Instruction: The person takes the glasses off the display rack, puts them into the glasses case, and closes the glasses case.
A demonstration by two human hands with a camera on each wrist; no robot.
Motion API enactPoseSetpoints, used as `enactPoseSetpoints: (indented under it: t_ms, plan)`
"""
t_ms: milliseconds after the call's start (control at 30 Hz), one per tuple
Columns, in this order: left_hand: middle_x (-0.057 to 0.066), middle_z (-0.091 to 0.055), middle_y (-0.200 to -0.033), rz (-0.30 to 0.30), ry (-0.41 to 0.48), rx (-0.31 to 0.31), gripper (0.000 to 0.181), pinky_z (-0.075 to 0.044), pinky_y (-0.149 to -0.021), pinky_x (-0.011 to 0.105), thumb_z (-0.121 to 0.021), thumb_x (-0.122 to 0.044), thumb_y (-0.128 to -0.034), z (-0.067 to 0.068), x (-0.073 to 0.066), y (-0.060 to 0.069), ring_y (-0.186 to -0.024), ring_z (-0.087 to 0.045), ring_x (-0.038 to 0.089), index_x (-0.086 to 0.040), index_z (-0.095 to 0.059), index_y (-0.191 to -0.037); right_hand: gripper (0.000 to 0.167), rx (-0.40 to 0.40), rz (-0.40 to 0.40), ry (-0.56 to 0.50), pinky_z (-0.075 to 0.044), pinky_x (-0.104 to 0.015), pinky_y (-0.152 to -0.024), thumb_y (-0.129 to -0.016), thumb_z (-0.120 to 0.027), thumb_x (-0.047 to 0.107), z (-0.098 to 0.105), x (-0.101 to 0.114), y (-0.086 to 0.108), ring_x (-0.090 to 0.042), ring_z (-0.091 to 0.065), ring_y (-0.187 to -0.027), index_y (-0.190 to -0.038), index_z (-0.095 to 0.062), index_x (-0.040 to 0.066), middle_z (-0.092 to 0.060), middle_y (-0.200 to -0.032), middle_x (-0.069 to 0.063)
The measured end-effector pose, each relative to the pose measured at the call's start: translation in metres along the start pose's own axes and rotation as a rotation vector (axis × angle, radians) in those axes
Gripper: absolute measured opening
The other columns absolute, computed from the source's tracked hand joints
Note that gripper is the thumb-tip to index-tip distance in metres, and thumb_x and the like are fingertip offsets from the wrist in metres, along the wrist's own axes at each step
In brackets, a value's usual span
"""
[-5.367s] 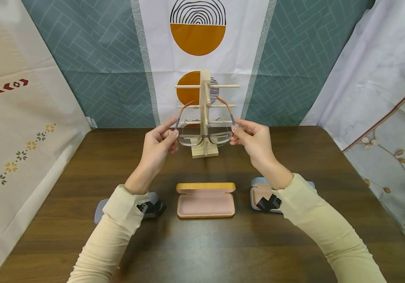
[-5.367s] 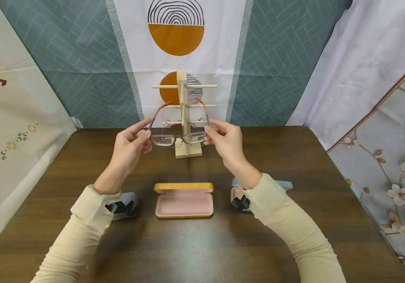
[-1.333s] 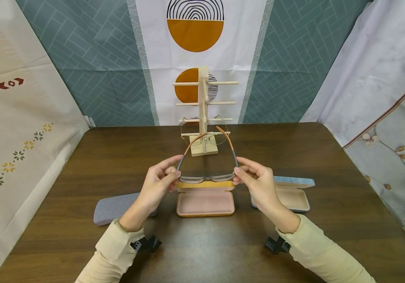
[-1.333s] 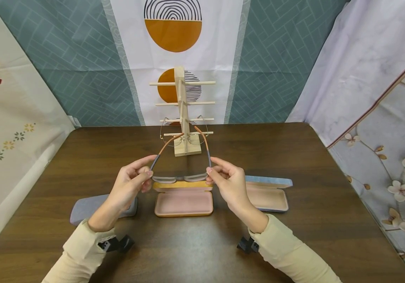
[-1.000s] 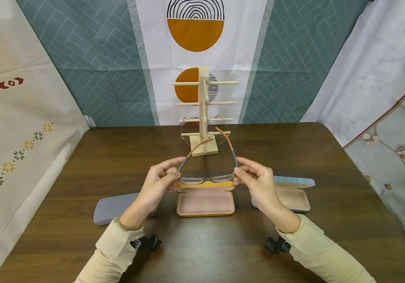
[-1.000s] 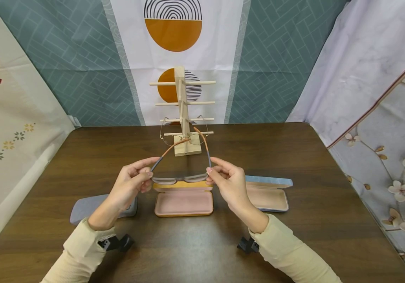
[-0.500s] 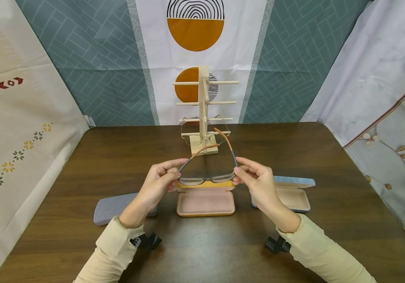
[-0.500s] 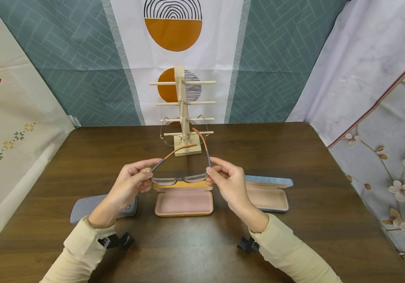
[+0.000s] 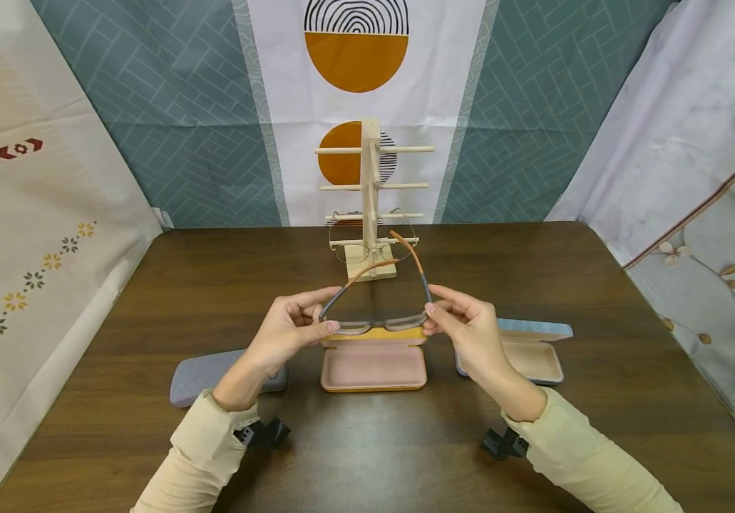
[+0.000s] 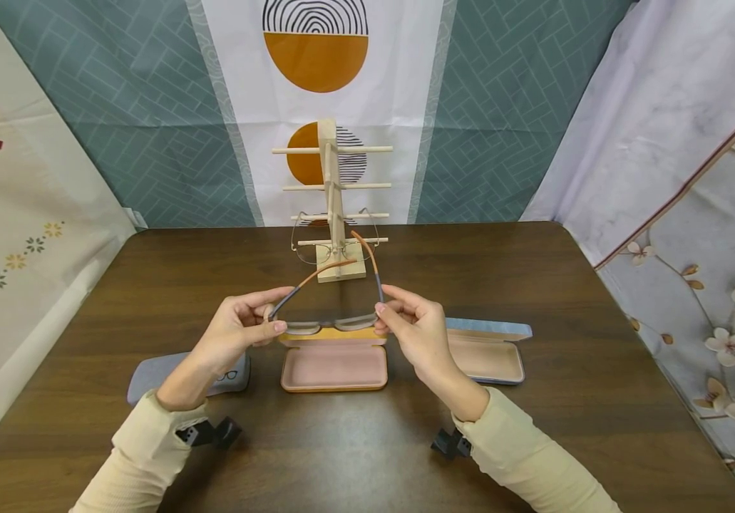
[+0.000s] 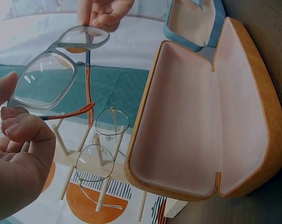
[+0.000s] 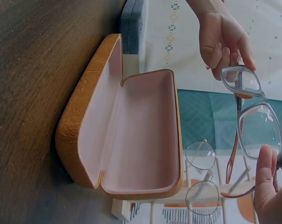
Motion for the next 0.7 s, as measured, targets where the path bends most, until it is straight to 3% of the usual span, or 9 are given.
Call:
enactPoseSetpoints:
  t_ms: [333, 700]
  plan:
    - [-0.005, -0.034, -0.058, -0.075, -0.049, 0.058, 0.045, -0.020, -0.042, 0.025, -0.061, 0.007, -0.0816, -0.0071, -0.0067, -0.0001, -0.046, -0.024, 0.008, 0.014, -0.046, -0.124, 0.034, -0.006, -0.003, -0.007, -0.053, -0.029, -0.060, -0.084, -0.054, -0.011, 0.0011, 0.0010, -0.0004, -0.011, -0.061, -0.060, -0.117, -0.048, -0.020, -0.064, -0.074, -0.001]
    - [-0.005, -0.041, -0.060, -0.094, -0.089, 0.028, 0.037, -0.027, -0.044, 0.022, -0.061, 0.007, -0.0815, -0.0055, -0.0078, 0.0011, -0.050, -0.033, 0.005, 0.014, -0.050, -0.116, 0.043, 0.017, -0.034, 0.012, -0.053, -0.026, -0.063, -0.077, -0.060, -0.016, 0.0007, 0.0001, -0.0006, -0.012, -0.061, -0.067, -0.119, -0.049, -0.017, -0.065, -0.077, 0.002]
Point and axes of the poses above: each hand's wrist, its own y-axis away from the middle knuckle, its own z-axis out of the back of the hand, x = y × z, the point moved 10 cm from there along -y, towards the middle knuckle
